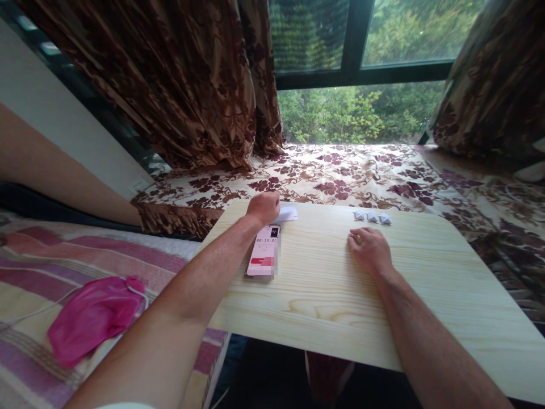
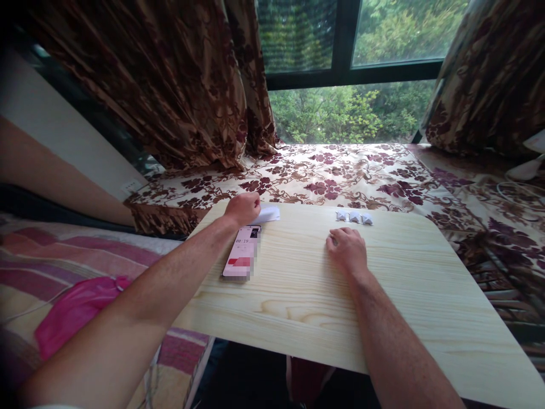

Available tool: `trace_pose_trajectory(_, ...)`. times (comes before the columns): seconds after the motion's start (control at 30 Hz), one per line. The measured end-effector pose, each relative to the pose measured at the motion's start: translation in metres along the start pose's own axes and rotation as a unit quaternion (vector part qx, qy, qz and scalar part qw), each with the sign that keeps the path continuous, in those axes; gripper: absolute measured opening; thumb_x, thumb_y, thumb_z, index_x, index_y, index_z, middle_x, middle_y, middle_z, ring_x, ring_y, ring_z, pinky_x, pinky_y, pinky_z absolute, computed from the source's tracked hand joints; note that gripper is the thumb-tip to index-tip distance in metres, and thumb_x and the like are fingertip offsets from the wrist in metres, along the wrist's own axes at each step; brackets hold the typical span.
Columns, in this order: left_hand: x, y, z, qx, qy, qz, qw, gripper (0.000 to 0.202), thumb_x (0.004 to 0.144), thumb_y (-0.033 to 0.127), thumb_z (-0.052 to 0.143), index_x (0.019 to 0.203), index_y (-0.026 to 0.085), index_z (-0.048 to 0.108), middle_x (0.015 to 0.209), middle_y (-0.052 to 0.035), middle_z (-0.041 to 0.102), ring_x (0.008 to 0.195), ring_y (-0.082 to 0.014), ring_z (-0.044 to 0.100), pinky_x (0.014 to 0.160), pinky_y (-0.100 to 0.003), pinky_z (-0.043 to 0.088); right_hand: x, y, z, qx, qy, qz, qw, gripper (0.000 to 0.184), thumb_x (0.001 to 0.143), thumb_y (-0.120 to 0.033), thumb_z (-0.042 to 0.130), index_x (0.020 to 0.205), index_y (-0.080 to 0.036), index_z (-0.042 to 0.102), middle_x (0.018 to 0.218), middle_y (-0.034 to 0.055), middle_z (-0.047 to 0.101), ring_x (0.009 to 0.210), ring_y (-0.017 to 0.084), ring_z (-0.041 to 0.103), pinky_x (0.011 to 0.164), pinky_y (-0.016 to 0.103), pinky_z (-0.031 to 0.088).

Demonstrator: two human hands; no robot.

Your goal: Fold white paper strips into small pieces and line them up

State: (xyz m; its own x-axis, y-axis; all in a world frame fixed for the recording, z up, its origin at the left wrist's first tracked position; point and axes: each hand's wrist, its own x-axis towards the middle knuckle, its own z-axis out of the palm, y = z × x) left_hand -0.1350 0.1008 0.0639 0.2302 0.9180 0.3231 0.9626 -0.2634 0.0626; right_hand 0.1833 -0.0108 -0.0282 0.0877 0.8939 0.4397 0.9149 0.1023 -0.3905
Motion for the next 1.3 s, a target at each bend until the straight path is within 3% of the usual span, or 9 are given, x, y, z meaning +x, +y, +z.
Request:
trace_pose_trajectory(0.17, -0.012, 0.033, -0.015, -0.121, 0.077, -0.002, 0.990, 0.014, 0.084, 0.021, 0.054, 0.087, 0.019, 0.068, 0.087, -0.0084, 0.073, 0.083, -0.0222, 0.065, 0.075, -0.032, 0.048, 0.001, 0.000, -0.001, 0.002, -0.005, 0.002, 1.000, 0.027, 0.085, -0.031, 0.057, 0.102, -0.022, 0.077, 0.105, 0.0080, 0.074, 0.096, 0.026, 0.062, 0.091, 0.039, 0.047)
trace_pose_trajectory(0.27, -0.026, 0.064, -0.014, -0.271, 0.094, -0.058, 0.956, 0.013, 0.082, 0.024, 0.059, 0.090, 0.019, 0.068, 0.086, -0.0054, 0.074, 0.080, -0.0185, 0.066, 0.075, -0.029, 0.050, 0.001, -0.001, -0.002, 0.016, -0.006, 0.008, 1.000, 0.028, 0.085, -0.031, 0.058, 0.101, -0.022, 0.078, 0.104, 0.0088, 0.075, 0.097, 0.027, 0.062, 0.092, 0.040, 0.047)
trace_pose_trajectory(0.4, -0.048, 0.108, 0.007, -0.482, 0.036, -0.142, 0.864, 0.025, 0.076, 0.028, 0.066, 0.099, 0.020, 0.069, 0.085, -0.0028, 0.075, 0.076, -0.0181, 0.069, 0.066, -0.027, 0.053, 0.000, -0.005, -0.005, 0.062, 0.029, 0.026, 0.997, 0.030, 0.085, -0.031, 0.057, 0.104, -0.020, 0.077, 0.104, 0.0094, 0.074, 0.095, 0.025, 0.064, 0.090, 0.038, 0.049)
trace_pose_trajectory(0.5, -0.063, 0.135, 0.025, -0.595, -0.007, -0.177, 0.784, 0.024, 0.071, 0.028, 0.069, 0.094, 0.021, 0.070, 0.087, -0.0023, 0.075, 0.077, -0.0177, 0.069, 0.066, -0.028, 0.054, 0.001, -0.007, -0.008, 0.100, 0.049, 0.046, 0.993, 0.028, 0.084, -0.031, 0.058, 0.100, -0.019, 0.078, 0.096, 0.0090, 0.075, 0.086, 0.023, 0.066, 0.087, 0.037, 0.050)
trace_pose_trajectory(0.67, -0.078, 0.155, 0.044, -0.715, -0.034, -0.200, 0.669, 0.024, 0.063, 0.028, 0.076, 0.083, 0.018, 0.069, 0.080, -0.0024, 0.073, 0.067, -0.0141, 0.066, 0.063, -0.026, 0.053, 0.003, -0.010, -0.012, 0.155, 0.071, 0.074, 0.983, 0.023, 0.083, -0.032, 0.059, 0.087, -0.020, 0.078, 0.085, 0.0064, 0.076, 0.073, 0.020, 0.066, 0.078, 0.032, 0.050)
trace_pose_trajectory(0.9, -0.074, 0.160, 0.057, -0.743, -0.023, -0.201, 0.638, 0.037, 0.060, 0.041, 0.080, 0.086, 0.018, 0.067, 0.083, -0.0025, 0.072, 0.070, -0.0140, 0.065, 0.068, -0.027, 0.053, 0.003, -0.019, -0.017, 0.184, 0.054, 0.135, 0.972, 0.024, 0.082, -0.038, 0.060, 0.073, -0.021, 0.074, 0.065, 0.0018, 0.071, 0.061, 0.018, 0.062, 0.064, 0.029, 0.044)
trace_pose_trajectory(1.1, -0.069, 0.159, 0.059, -0.779, 0.006, -0.210, 0.591, 0.033, 0.060, 0.035, 0.082, 0.084, 0.017, 0.068, 0.079, -0.0018, 0.072, 0.067, -0.0123, 0.063, 0.066, -0.026, 0.051, 0.006, -0.024, -0.022, 0.230, 0.048, 0.162, 0.958, 0.032, 0.080, -0.047, 0.064, 0.065, -0.018, 0.069, 0.057, 0.0010, 0.064, 0.056, 0.015, 0.056, 0.059, 0.027, 0.041)
trace_pose_trajectory(1.2, -0.069, 0.159, 0.058, -0.788, 0.014, -0.213, 0.577, 0.031, 0.060, 0.033, 0.082, 0.081, 0.016, 0.069, 0.075, -0.0015, 0.071, 0.063, -0.0116, 0.061, 0.063, -0.025, 0.049, 0.007, -0.027, -0.024, 0.311, 0.026, 0.184, 0.932, 0.037, 0.080, -0.051, 0.064, 0.064, -0.017, 0.068, 0.055, 0.0015, 0.063, 0.052, 0.014, 0.054, 0.054, 0.026, 0.041)
trace_pose_trajectory(1.3, -0.069, 0.160, 0.057, -0.788, 0.023, -0.214, 0.576, 0.028, 0.061, 0.031, 0.081, 0.080, 0.015, 0.069, 0.073, -0.0017, 0.070, 0.062, -0.0117, 0.060, 0.062, -0.025, 0.047, 0.011, -0.033, -0.029, 0.413, 0.019, 0.244, 0.878, 0.035, 0.078, -0.049, 0.068, 0.063, -0.017, 0.066, 0.057, 0.0020, 0.064, 0.048, 0.011, 0.051, 0.049, 0.024, 0.040)
